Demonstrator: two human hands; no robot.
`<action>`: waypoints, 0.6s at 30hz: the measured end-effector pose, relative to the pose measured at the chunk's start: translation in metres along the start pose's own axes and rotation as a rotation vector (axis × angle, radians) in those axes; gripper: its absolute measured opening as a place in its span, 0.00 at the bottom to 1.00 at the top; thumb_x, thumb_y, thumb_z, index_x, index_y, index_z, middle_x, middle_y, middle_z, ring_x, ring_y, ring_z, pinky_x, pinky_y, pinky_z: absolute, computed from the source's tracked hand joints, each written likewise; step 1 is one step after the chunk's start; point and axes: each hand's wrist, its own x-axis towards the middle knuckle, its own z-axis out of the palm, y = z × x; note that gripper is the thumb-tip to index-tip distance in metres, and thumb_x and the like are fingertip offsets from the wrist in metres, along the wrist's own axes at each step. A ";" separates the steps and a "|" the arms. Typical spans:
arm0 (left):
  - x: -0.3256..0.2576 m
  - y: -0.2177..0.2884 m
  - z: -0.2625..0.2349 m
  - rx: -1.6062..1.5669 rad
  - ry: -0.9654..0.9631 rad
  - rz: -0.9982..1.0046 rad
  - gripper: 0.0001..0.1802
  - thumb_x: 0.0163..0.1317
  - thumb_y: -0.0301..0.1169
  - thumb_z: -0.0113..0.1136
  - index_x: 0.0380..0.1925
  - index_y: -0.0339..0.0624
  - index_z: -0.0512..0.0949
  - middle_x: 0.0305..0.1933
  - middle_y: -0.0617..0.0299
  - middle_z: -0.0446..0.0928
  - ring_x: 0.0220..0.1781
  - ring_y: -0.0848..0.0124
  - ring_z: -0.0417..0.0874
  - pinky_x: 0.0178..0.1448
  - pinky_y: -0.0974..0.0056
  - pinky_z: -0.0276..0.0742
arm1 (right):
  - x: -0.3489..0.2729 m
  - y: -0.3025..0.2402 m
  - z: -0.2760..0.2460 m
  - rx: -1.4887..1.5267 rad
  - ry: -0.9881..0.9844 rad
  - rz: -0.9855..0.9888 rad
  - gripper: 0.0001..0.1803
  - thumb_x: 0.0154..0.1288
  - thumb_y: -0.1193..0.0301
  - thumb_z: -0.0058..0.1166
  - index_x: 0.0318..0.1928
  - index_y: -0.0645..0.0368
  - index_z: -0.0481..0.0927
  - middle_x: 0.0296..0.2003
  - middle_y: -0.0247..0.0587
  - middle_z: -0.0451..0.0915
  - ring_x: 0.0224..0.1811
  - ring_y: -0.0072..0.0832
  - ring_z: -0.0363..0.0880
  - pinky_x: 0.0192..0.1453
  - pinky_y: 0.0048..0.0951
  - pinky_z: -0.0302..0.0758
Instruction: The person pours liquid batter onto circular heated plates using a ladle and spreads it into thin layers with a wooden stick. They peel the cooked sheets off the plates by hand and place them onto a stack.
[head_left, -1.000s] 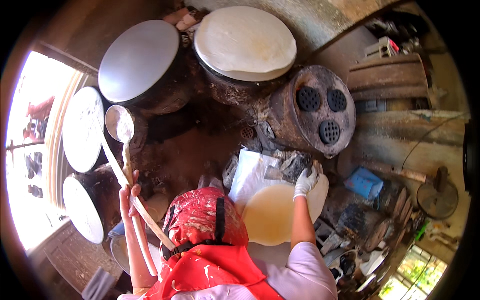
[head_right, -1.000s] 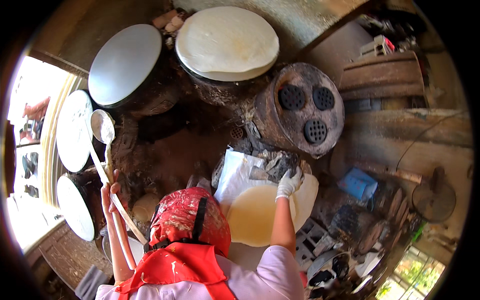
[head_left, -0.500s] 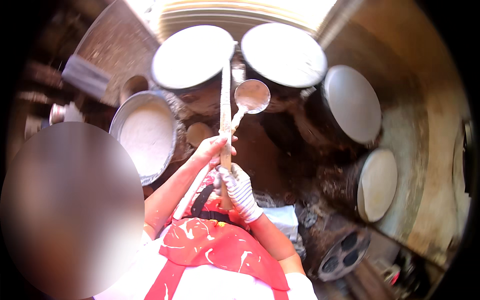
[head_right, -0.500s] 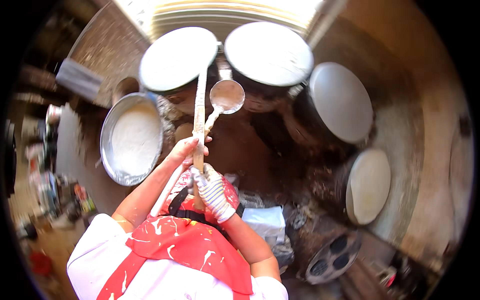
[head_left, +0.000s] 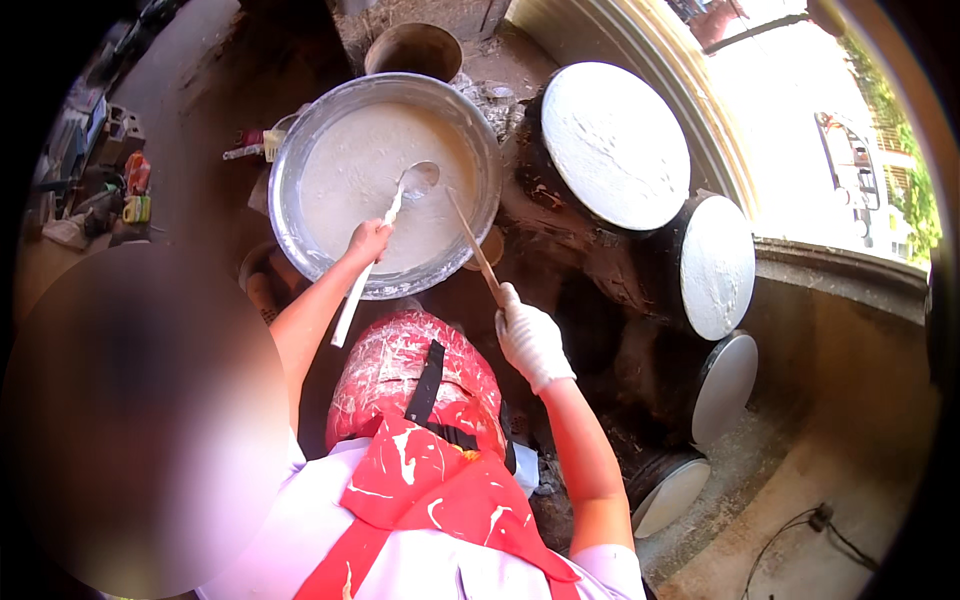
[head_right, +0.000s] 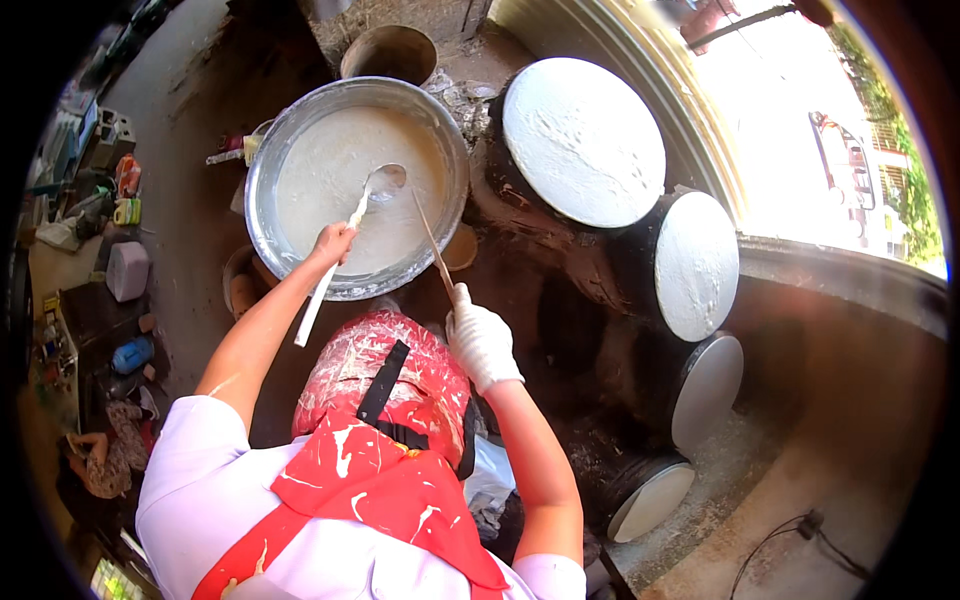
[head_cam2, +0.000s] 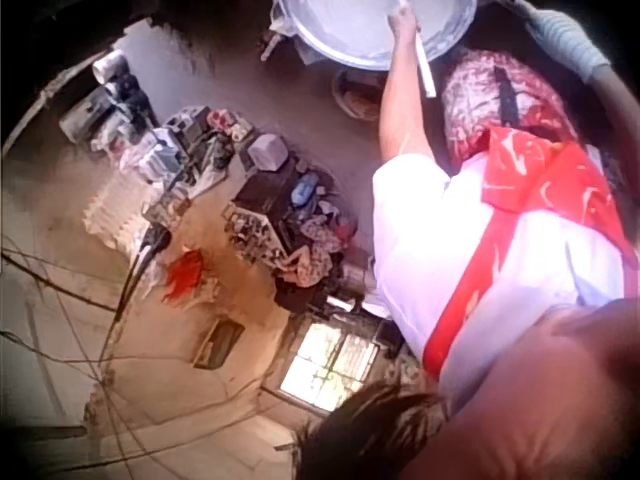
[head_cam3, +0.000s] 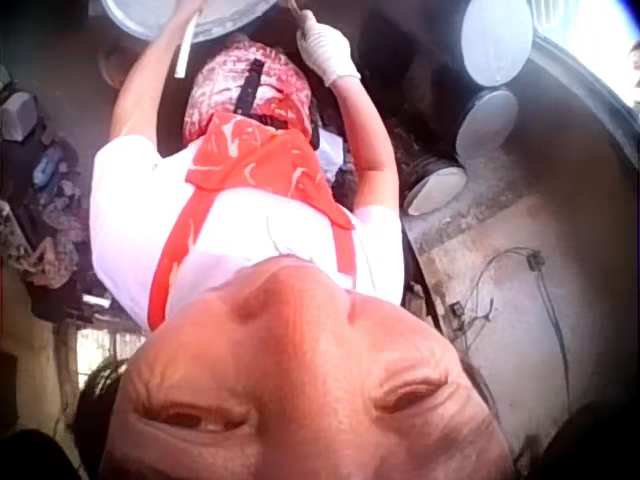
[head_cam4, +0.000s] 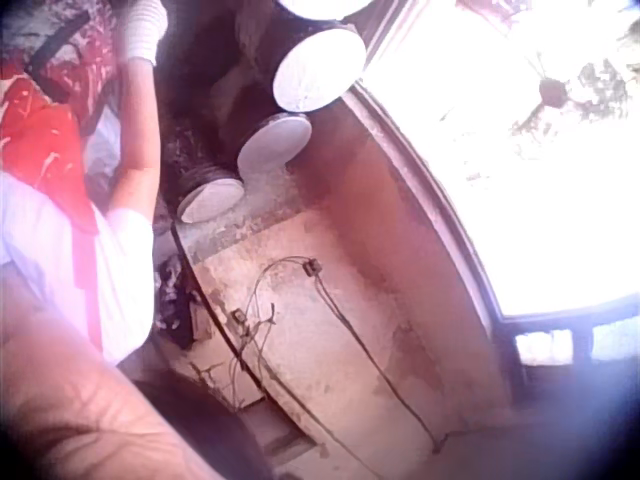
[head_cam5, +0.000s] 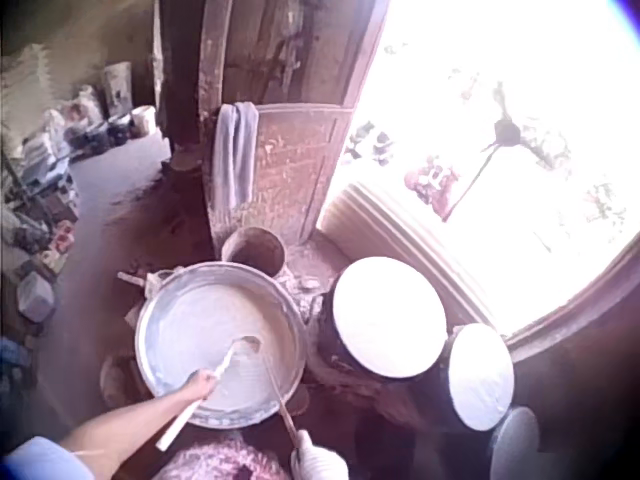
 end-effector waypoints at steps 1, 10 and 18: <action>0.013 -0.014 0.001 0.042 0.016 -0.023 0.15 0.61 0.37 0.49 0.28 0.34 0.73 0.14 0.59 0.70 0.12 0.70 0.73 0.18 0.63 0.70 | 0.020 -0.011 0.006 0.001 -0.052 -0.005 0.19 0.61 0.66 0.44 0.52 0.58 0.68 0.25 0.52 0.79 0.29 0.47 0.79 0.34 0.45 0.75; 0.062 -0.082 0.045 -0.003 -0.019 -0.320 0.18 0.59 0.38 0.47 0.30 0.30 0.75 0.19 0.50 0.76 0.18 0.62 0.79 0.24 0.57 0.74 | 0.087 -0.020 0.068 0.454 -0.125 0.081 0.13 0.64 0.67 0.43 0.45 0.59 0.72 0.22 0.48 0.75 0.24 0.41 0.73 0.28 0.40 0.70; -0.058 0.000 0.011 -1.447 -0.529 -0.573 0.18 0.69 0.40 0.44 0.47 0.35 0.65 0.17 0.73 0.60 0.10 0.88 0.58 0.11 0.81 0.53 | -0.015 -0.002 0.053 0.154 -0.057 -0.112 0.27 0.62 0.69 0.47 0.62 0.55 0.62 0.22 0.56 0.75 0.25 0.50 0.75 0.28 0.44 0.69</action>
